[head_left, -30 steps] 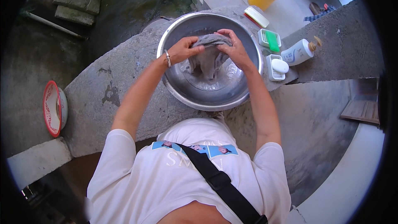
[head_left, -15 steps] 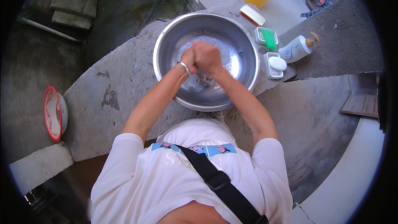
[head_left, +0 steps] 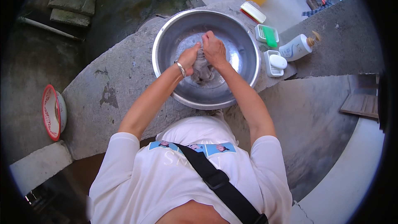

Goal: The person washes a grey cloth by hand in a metal basin filled with soapy water. They scrub the cloth with a green sponge, rinse it, and wring it out repeatedly. The task is performed outdoors on a concrete surface.

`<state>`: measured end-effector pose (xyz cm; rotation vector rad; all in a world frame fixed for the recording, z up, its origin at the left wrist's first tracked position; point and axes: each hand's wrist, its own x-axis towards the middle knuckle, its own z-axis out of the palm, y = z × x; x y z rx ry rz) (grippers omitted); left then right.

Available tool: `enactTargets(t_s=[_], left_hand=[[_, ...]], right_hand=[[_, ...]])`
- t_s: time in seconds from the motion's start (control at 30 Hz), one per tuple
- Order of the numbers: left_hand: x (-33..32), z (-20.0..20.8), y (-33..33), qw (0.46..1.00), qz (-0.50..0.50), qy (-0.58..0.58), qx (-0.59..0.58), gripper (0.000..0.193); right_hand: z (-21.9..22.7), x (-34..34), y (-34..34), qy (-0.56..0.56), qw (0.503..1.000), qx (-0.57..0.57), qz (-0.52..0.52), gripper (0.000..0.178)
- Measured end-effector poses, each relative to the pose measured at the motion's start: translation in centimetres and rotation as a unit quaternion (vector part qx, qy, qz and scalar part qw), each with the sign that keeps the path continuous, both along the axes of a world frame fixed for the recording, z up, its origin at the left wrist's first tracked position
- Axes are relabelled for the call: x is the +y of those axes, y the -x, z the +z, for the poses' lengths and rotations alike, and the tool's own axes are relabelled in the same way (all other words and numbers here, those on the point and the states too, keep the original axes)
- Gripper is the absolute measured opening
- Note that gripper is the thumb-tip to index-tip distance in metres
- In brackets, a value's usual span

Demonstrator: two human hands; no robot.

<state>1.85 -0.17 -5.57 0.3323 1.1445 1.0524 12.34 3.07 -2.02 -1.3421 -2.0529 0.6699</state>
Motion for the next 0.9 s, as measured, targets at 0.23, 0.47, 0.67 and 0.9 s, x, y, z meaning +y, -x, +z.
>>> enactTargets(t_s=[0.23,0.47,0.67,0.9], left_hand=[[-0.1,7.0,4.8,0.958,-0.207,-0.180,0.087,0.039],[0.3,5.5,7.1,0.855,-0.310,-0.268,0.318,0.027],[0.0,2.5,3.0,0.960,-0.134,-0.148,-0.198,0.043],[0.0,1.8,-1.0,0.992,0.023,-0.013,-0.120,0.029]], right_hand=[[3.9,1.8,-4.1,0.310,0.906,0.139,0.253,0.020],[4.6,3.5,-5.6,0.219,0.912,0.338,0.076,0.010],[2.5,-3.1,0.9,-0.078,0.987,0.114,0.082,0.016],[0.2,1.1,0.3,-0.129,0.992,0.005,-0.004,0.037]])
